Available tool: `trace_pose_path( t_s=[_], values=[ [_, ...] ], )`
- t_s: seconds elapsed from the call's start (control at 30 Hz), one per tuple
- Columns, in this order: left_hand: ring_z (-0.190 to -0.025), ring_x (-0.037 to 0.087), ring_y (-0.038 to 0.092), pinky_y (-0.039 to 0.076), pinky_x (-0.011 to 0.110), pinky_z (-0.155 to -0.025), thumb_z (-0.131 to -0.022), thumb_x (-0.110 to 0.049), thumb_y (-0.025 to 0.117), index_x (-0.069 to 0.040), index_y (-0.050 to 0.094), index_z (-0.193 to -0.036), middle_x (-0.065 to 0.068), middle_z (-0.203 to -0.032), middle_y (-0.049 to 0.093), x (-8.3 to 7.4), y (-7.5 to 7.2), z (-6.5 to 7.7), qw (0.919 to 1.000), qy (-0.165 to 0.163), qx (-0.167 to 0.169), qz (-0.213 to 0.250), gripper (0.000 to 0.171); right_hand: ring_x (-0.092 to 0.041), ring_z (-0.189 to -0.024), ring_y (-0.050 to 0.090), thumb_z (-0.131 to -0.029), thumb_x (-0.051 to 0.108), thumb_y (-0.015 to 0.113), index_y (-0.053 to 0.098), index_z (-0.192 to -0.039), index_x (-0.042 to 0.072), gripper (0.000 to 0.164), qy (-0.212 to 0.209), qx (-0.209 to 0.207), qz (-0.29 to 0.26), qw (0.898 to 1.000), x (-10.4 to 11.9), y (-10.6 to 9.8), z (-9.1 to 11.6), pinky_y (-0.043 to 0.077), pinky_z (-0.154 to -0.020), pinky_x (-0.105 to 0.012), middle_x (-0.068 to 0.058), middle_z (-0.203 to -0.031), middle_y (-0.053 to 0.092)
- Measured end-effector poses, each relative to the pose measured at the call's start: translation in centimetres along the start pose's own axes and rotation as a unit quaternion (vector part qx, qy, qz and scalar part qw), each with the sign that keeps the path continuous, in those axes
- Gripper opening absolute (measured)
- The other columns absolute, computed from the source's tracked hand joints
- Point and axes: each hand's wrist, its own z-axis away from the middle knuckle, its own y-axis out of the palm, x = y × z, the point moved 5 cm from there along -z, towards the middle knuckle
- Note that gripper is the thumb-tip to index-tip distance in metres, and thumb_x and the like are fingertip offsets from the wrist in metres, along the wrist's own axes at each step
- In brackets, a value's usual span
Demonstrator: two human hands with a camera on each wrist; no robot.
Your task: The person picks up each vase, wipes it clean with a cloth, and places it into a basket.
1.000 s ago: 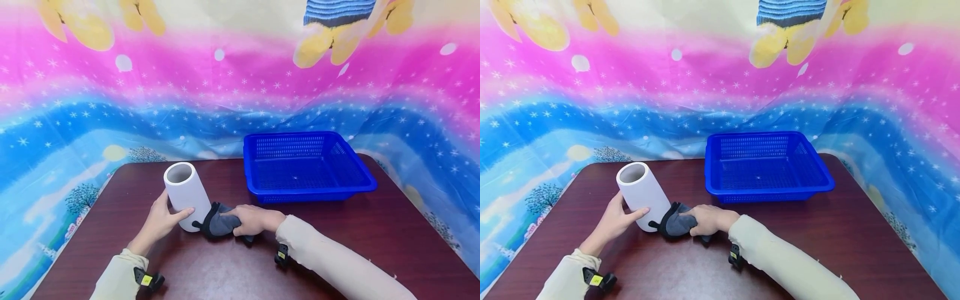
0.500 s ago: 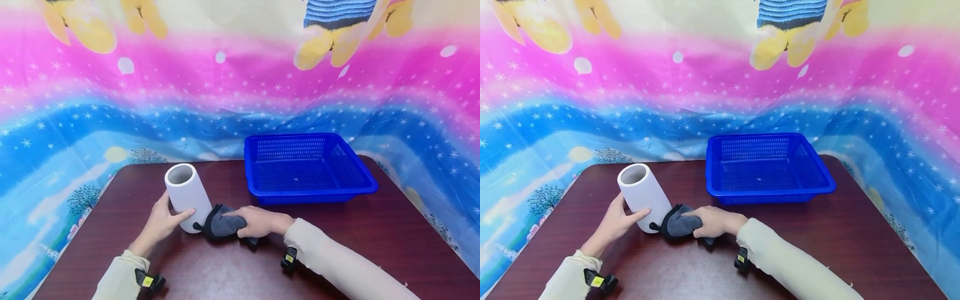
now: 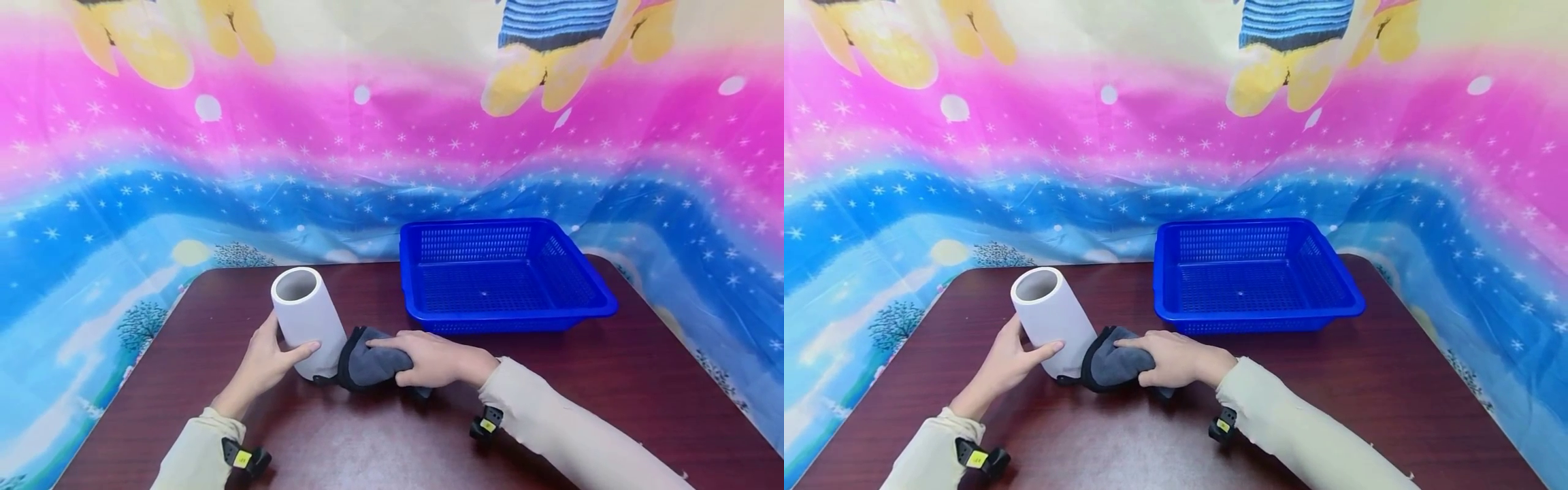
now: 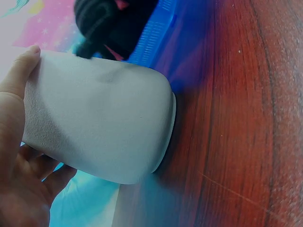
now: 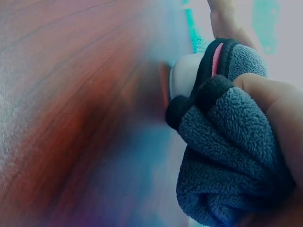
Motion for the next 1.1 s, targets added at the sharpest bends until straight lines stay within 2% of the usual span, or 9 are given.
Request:
trace_pose_path(
  t_s=[0.2, 0.5, 0.73, 0.97, 1.1],
  values=[
    [-0.120, 0.035, 0.062, 0.053, 0.057, -0.099, -0.082, -0.025, 0.085, -0.014, 0.041, -0.147, 0.015, -0.137, 0.060, -0.1, 0.0, -0.1, 1.0000, 0.007, -0.001, -0.001, 0.079, -0.012, -0.097, 0.055, -0.087, 0.022, 0.067, 0.043, -0.152, 0.038, 0.072, -0.014, -0.028, -0.005, 0.999, 0.7, -1.1, 0.6, 0.047, -0.082, -0.031, 0.002, -0.118, 0.062],
    [-0.121, 0.037, 0.061, 0.053, 0.060, -0.099, -0.082, -0.024, 0.084, -0.014, 0.040, -0.147, 0.016, -0.138, 0.059, -0.1, -0.2, -0.1, 0.9999, 0.010, -0.002, 0.000, 0.080, -0.011, -0.090, 0.053, -0.085, 0.022, 0.066, 0.044, -0.152, 0.036, 0.071, -0.052, -0.072, 0.001, 0.996, 1.6, -2.5, 1.0, 0.045, -0.076, -0.027, 0.006, -0.102, 0.060],
    [-0.119, 0.033, 0.063, 0.054, 0.055, -0.098, -0.080, -0.026, 0.086, -0.014, 0.043, -0.146, 0.015, -0.135, 0.062, 0.0, -0.2, -0.2, 0.9998, 0.014, -0.009, -0.009, 0.080, -0.011, -0.094, 0.051, -0.085, 0.021, 0.065, 0.044, -0.152, 0.036, 0.072, -0.065, -0.099, -0.018, 0.993, 2.2, -3.3, 1.2, 0.044, -0.078, -0.027, 0.006, -0.113, 0.063],
    [-0.118, 0.032, 0.063, 0.054, 0.053, -0.097, -0.081, -0.025, 0.085, -0.013, 0.045, -0.144, 0.014, -0.133, 0.064, 0.1, -0.1, -0.2, 0.9998, 0.012, -0.008, -0.015, 0.076, -0.011, -0.092, 0.052, -0.085, 0.021, 0.066, 0.043, -0.151, 0.041, 0.073, -0.078, -0.122, -0.040, 0.989, 3.2, -4.0, 1.4, 0.046, -0.075, -0.027, 0.008, -0.106, 0.058],
    [-0.119, 0.032, 0.063, 0.054, 0.054, -0.098, -0.082, -0.025, 0.084, -0.012, 0.045, -0.144, 0.014, -0.132, 0.064, 0.1, 0.0, -0.1, 0.9998, 0.005, -0.004, -0.021, 0.074, -0.010, -0.091, 0.053, -0.085, 0.021, 0.065, 0.043, -0.150, 0.045, 0.073, -0.071, -0.139, -0.054, 0.986, 3.5, -4.6, 1.5, 0.048, -0.074, -0.028, 0.009, -0.104, 0.057]
  ],
)
